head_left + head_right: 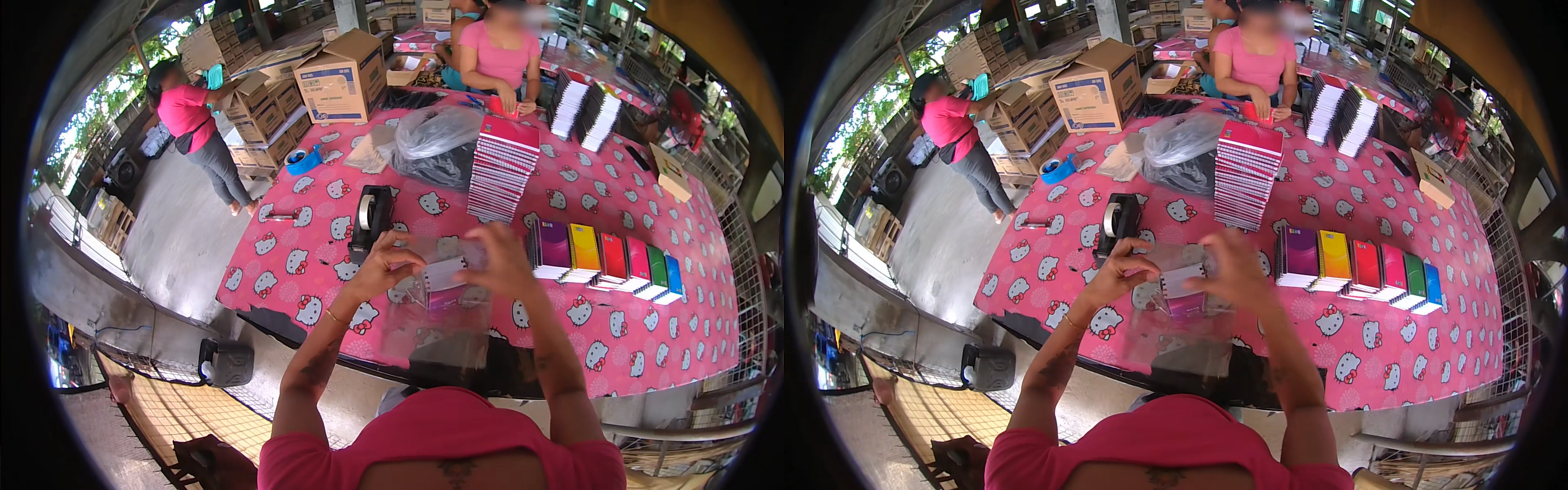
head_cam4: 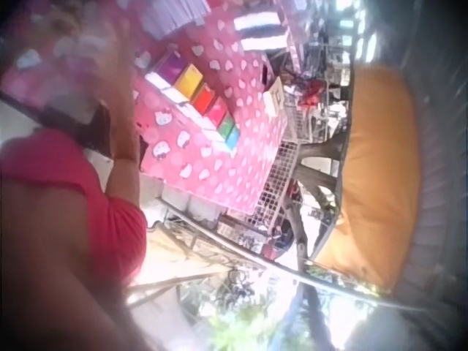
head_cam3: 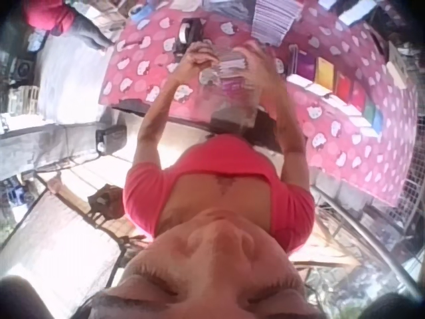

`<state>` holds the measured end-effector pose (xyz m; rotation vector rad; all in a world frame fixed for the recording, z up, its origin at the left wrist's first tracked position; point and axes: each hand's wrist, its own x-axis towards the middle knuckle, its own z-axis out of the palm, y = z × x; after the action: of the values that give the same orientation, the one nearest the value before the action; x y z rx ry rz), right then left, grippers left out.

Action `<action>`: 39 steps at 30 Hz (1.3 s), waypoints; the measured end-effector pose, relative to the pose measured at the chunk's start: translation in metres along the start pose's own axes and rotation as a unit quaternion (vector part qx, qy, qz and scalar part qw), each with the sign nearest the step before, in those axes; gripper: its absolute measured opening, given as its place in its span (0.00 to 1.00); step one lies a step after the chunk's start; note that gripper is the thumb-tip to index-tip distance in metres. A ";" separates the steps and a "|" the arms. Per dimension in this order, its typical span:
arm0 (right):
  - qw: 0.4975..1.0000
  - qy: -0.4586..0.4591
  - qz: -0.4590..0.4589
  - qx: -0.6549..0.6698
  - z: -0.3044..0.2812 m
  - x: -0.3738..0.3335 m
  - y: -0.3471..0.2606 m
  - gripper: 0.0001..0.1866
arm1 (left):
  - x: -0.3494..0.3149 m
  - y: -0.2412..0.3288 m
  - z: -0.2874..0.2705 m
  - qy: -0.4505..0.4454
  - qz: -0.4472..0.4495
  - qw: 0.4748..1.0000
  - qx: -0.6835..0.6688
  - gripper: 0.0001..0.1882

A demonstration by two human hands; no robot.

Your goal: The person places small notebooks into plastic sleeves by hand, secures the sleeves with tape from a dispenser, and organizes the packaged notebooks by color in rows on a table.

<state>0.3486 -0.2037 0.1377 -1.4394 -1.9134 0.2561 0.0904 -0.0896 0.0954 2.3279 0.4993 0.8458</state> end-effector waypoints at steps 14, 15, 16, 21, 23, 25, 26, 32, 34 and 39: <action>0.988 -0.121 -0.094 -0.005 0.058 -0.045 0.058 0.28 | 0.031 -0.010 0.077 0.079 -0.087 0.991 0.060 0.35; 0.989 -0.114 -0.083 0.046 0.058 -0.048 0.059 0.28 | 0.037 -0.011 0.084 0.079 -0.107 0.991 0.029 0.38; 0.986 -0.106 -0.079 0.099 0.061 -0.046 0.059 0.29 | 0.038 -0.015 0.086 0.083 -0.128 0.988 0.003 0.42; 0.812 -0.023 0.173 0.557 0.069 -0.037 0.069 0.32 | 0.017 -0.031 0.076 0.066 -0.256 0.891 -0.368 0.39; 0.817 0.049 0.198 0.540 0.070 -0.026 0.081 0.32 | 0.010 -0.022 0.067 0.030 -0.295 0.864 -0.407 0.36; 0.837 -0.077 0.199 0.504 0.081 -0.012 0.091 0.31 | 0.000 -0.027 0.067 -0.032 -0.251 0.914 -0.317 0.33; 0.842 -0.136 0.200 0.482 0.083 -0.009 0.097 0.30 | -0.002 -0.028 0.070 -0.041 -0.265 0.916 -0.299 0.33; 0.954 -0.121 -0.015 0.272 0.061 -0.012 0.076 0.27 | -0.012 0.015 0.052 -0.021 -0.091 0.996 -0.004 0.28; 0.984 -0.066 -0.128 0.105 0.053 -0.021 0.069 0.24 | -0.016 0.033 0.052 0.001 0.051 0.970 0.238 0.23; 0.989 -0.038 -0.122 0.071 0.062 -0.037 0.066 0.17 | -0.021 0.031 0.065 -0.004 0.042 0.976 0.215 0.14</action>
<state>0.3637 -0.1978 0.0410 -1.1059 -2.0654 0.3273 0.1235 -0.1506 0.0667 2.7620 0.6372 0.8304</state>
